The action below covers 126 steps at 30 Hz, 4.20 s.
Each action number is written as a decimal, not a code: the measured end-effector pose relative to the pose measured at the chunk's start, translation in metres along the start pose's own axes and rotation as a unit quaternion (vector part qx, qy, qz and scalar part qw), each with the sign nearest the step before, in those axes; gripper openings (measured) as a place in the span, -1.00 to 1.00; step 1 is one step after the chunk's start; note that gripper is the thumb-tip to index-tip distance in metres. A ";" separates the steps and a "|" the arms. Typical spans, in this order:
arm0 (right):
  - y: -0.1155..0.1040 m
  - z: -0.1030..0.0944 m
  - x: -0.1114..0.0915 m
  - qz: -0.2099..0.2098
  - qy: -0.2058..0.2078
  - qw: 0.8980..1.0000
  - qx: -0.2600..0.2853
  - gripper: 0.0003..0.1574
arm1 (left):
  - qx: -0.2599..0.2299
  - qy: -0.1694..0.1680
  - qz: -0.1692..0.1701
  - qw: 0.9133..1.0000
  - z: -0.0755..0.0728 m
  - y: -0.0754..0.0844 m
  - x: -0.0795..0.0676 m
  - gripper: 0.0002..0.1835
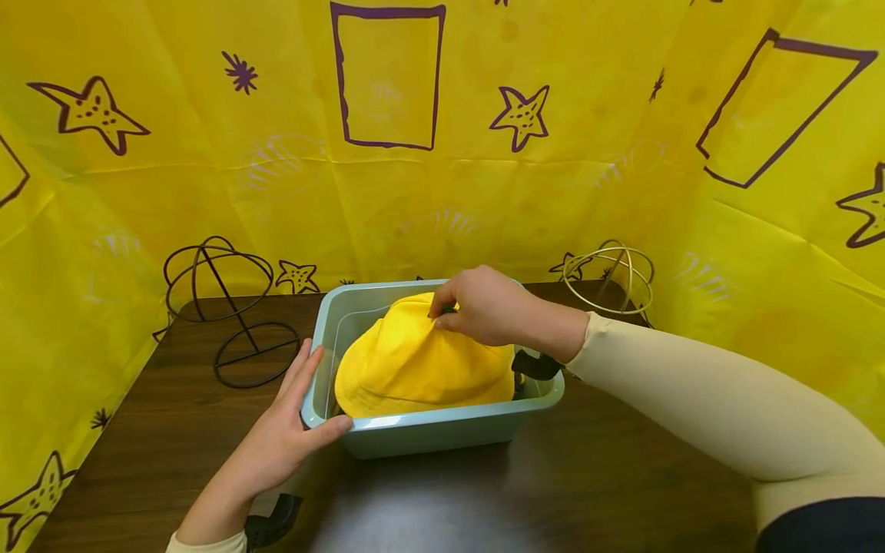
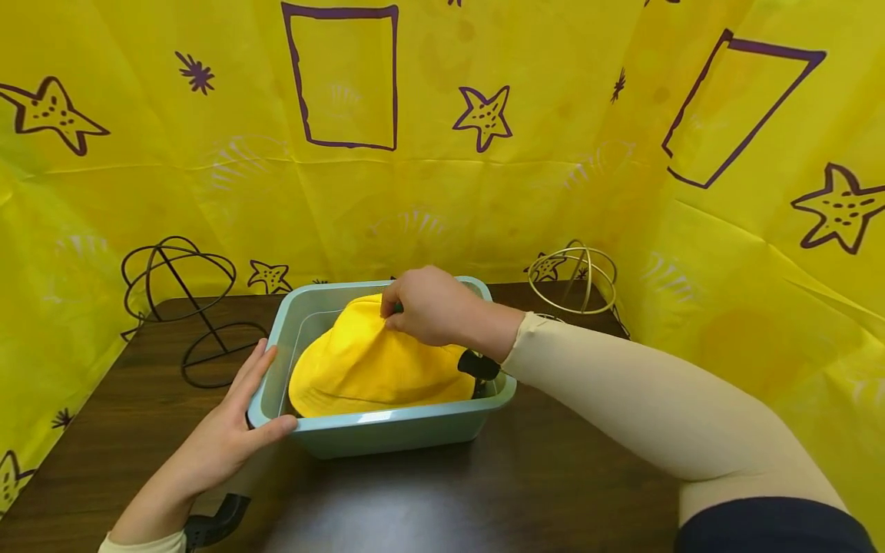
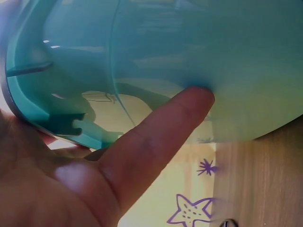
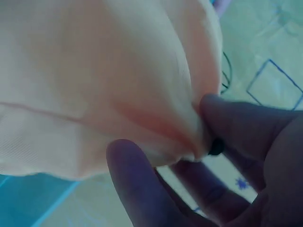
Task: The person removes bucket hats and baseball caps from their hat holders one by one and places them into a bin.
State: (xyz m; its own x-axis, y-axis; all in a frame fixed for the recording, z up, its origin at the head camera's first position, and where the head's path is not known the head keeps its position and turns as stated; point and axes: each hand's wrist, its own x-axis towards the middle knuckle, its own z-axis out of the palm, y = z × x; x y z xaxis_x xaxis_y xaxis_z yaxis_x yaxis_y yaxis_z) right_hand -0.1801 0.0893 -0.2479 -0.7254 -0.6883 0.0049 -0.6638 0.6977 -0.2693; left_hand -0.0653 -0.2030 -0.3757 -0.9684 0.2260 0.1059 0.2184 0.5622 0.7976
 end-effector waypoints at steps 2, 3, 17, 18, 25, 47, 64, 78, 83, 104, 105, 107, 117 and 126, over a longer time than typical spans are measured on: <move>0.002 0.007 0.003 -0.021 -0.014 1.000 -0.007 -0.83 | -0.002 0.000 0.000 1.000 0.000 -0.001 0.000 0.07; 0.003 0.010 0.004 -0.031 -0.021 0.999 -0.009 -0.82 | -0.003 0.000 0.000 1.000 0.000 -0.002 0.000 0.07; 0.003 0.041 0.015 -0.027 -0.121 0.988 -0.094 -0.03 | -0.009 0.001 -0.001 1.000 0.001 -0.006 0.002 0.06; 0.002 0.044 0.015 -0.017 -0.122 0.987 -0.103 0.04 | -0.010 0.001 -0.001 1.000 0.001 -0.006 0.002 0.06; 0.000 0.058 0.017 0.017 -0.143 0.980 -0.135 0.26 | -0.012 0.001 0.003 1.000 0.001 -0.007 0.002 0.05; 0.006 0.090 0.039 0.002 -0.252 0.960 -0.121 0.38 | -0.017 0.009 0.009 1.000 0.002 -0.010 0.003 0.05; 0.013 0.111 0.055 0.006 -0.312 0.939 -0.143 0.41 | -0.020 0.006 0.010 1.000 0.003 -0.011 0.005 0.05; 0.017 0.124 0.064 0.023 -0.369 0.924 -0.100 0.40 | -0.018 0.010 0.011 1.000 0.002 -0.013 0.004 0.05; 0.014 0.128 0.064 0.030 -0.377 0.919 -0.112 0.40 | -0.016 0.007 0.012 1.000 0.002 -0.013 0.004 0.04; 0.017 0.102 0.056 0.010 -0.363 0.929 -0.075 0.27 | -0.035 -0.011 0.012 0.999 -0.002 -0.013 0.002 0.04; 0.018 0.093 0.054 -0.001 -0.363 0.930 -0.062 0.24 | -0.037 -0.011 0.013 0.999 -0.002 -0.013 0.002 0.04; 0.021 0.076 0.048 -0.023 -0.354 0.934 -0.039 0.17 | -0.036 -0.012 0.015 0.999 -0.003 -0.014 0.003 0.04; 0.025 0.016 -0.014 -0.046 -0.221 0.974 -0.008 -0.11 | -0.027 -0.012 0.011 1.000 -0.010 -0.013 0.001 0.04; 0.047 0.003 -0.082 0.061 0.066 0.996 -0.013 -0.08 | -0.010 -0.018 0.019 1.000 -0.014 -0.012 0.000 0.03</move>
State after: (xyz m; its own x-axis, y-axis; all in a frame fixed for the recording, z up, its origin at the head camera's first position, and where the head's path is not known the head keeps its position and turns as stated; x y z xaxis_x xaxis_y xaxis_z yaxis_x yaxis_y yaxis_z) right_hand -0.1510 0.1774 -0.2641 -0.8176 -0.5670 0.1002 -0.5722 0.7808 -0.2507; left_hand -0.0700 -0.2210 -0.3771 -0.9543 0.2754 0.1157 0.2526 0.5370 0.8049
